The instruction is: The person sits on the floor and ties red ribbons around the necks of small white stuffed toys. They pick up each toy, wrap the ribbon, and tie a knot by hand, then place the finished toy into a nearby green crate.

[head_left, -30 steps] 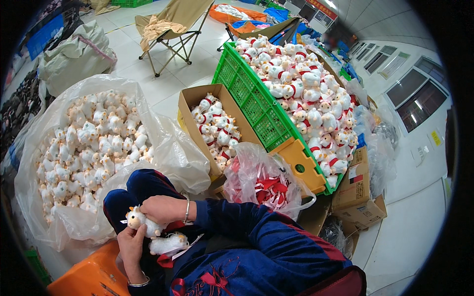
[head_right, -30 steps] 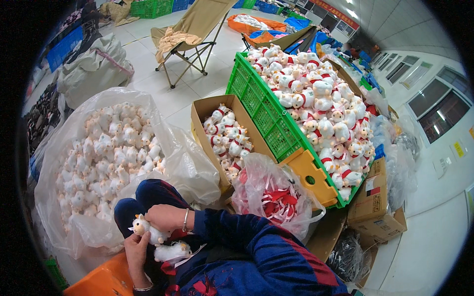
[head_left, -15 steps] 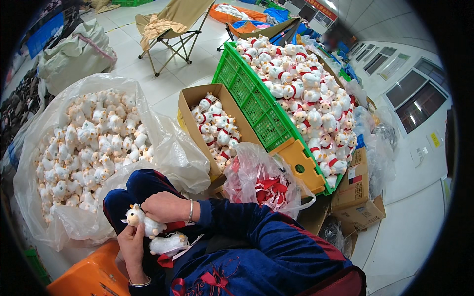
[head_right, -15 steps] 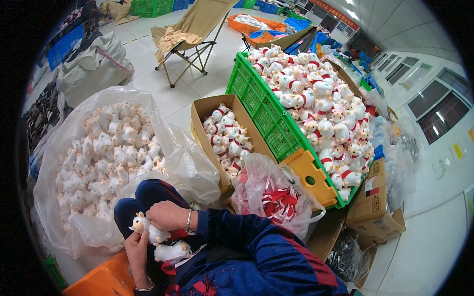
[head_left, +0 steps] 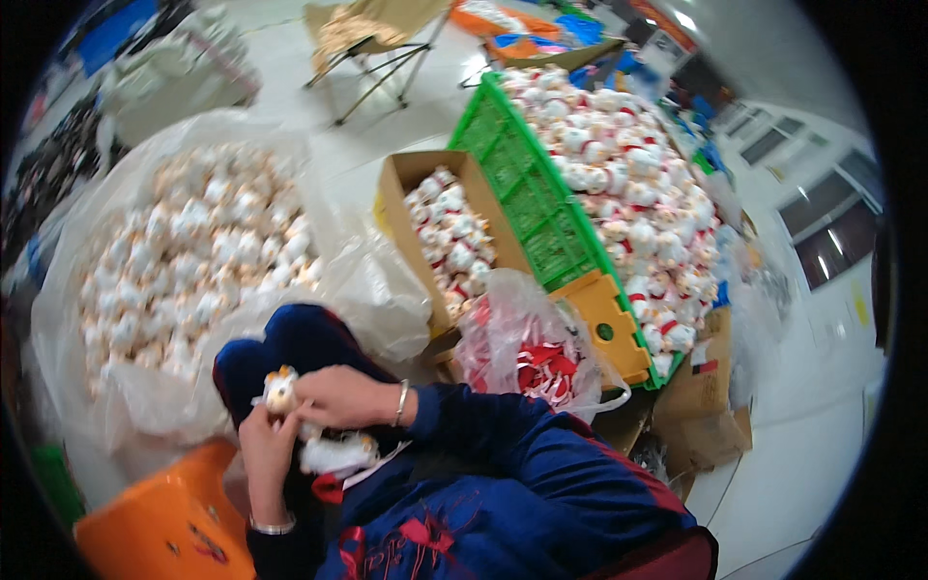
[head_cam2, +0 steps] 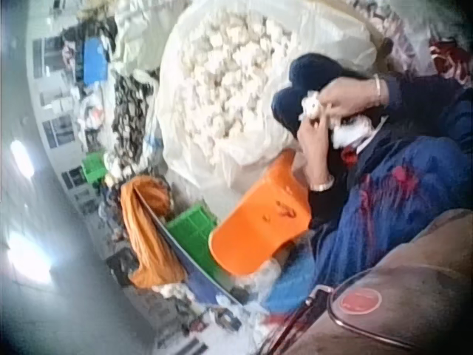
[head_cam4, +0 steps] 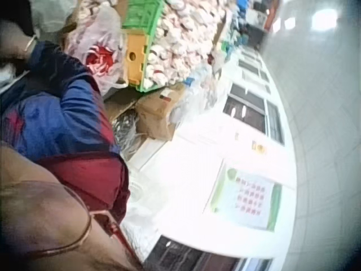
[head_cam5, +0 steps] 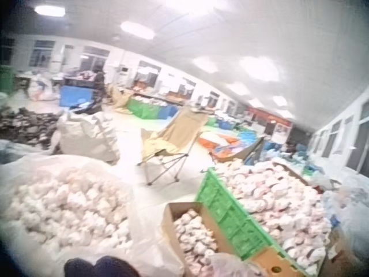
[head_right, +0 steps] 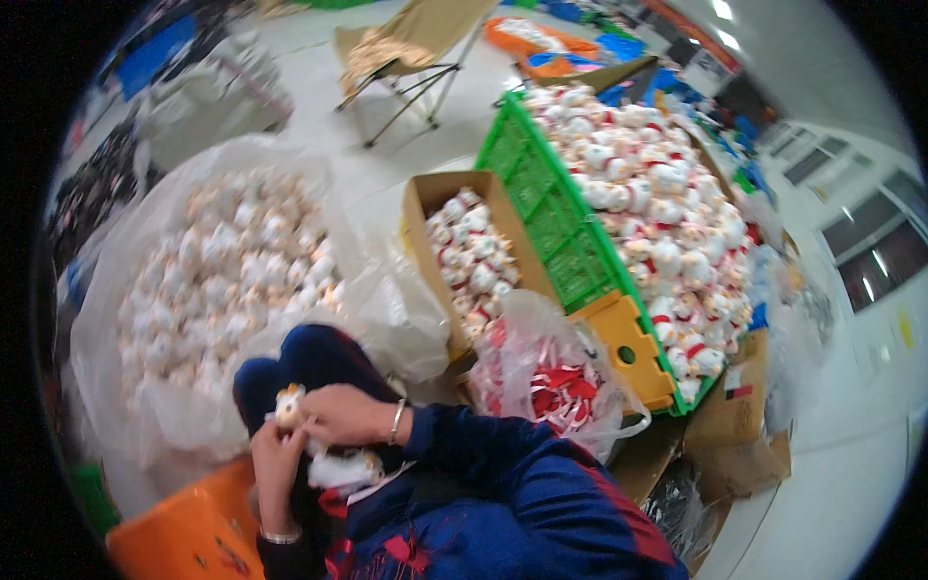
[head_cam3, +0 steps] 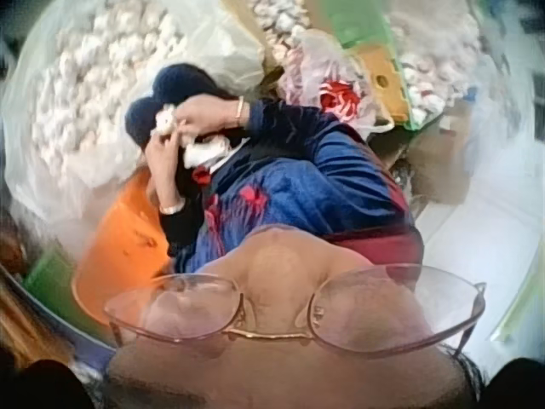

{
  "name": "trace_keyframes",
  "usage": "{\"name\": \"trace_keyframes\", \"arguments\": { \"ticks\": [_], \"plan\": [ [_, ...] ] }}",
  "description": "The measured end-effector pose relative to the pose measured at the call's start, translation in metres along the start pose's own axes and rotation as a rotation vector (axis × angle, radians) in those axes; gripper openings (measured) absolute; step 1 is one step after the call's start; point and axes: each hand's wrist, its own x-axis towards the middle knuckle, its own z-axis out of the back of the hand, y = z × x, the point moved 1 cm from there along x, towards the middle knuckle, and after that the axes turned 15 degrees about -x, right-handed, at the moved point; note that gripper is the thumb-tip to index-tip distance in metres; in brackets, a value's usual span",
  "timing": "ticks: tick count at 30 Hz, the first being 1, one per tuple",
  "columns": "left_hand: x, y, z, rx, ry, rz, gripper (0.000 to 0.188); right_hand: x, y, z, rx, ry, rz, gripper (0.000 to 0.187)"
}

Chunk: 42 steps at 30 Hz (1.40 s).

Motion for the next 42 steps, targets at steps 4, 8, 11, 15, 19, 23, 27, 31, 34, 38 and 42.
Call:
{"name": "trace_keyframes", "arguments": {
  "ticks": [4, 8, 11, 15, 19, 23, 27, 31, 34, 38, 42],
  "plan": [
    [-0.002, 0.001, 0.002, 0.085, -0.039, -0.005, 0.039, 0.001, 0.005, -0.004, 0.094, -0.13, -0.07, 0.02],
    [-0.004, -0.001, -0.006, 0.068, -0.067, -0.01, 0.04, -0.012, 0.008, 0.003, 0.147, -0.161, -0.153, 0.013],
    [-0.008, -0.005, -0.009, -0.045, -0.077, -0.028, 0.044, -0.014, 0.009, 0.007, 0.209, -0.146, -0.19, 0.01],
    [-0.01, -0.001, 0.001, -0.195, 0.038, -0.011, 0.041, -0.014, 0.002, 0.002, 0.31, -0.139, -0.207, 0.007],
    [-0.006, 0.009, 0.007, -0.329, 0.12, 0.044, 0.036, -0.013, 0.001, 0.002, 0.313, -0.127, -0.234, 0.008],
    [-0.003, 0.002, 0.002, -0.387, 0.116, 0.134, 0.032, -0.012, 0.003, 0.014, 0.316, -0.086, -0.277, 0.01],
    [0.002, -0.005, -0.01, -0.262, 0.108, 0.095, 0.035, -0.017, -0.003, 0.02, 0.194, -0.075, -0.267, 0.011],
    [0.006, -0.006, -0.017, -0.207, 0.035, 0.063, 0.04, -0.023, -0.009, 0.02, 0.156, -0.091, -0.215, 0.011],
    [0.006, -0.004, -0.018, -0.168, 0.055, 0.097, 0.04, -0.027, -0.01, 0.02, 0.21, -0.099, -0.208, 0.009],
    [0.006, -0.007, -0.017, -0.138, 0.06, 0.114, 0.041, -0.027, -0.013, 0.019, 0.26, -0.067, -0.206, 0.007],
    [0.006, -0.009, -0.017, -0.143, 0.056, 0.117, 0.041, -0.022, -0.012, 0.02, 0.224, -0.152, -0.053, 0.006]
  ]
}}
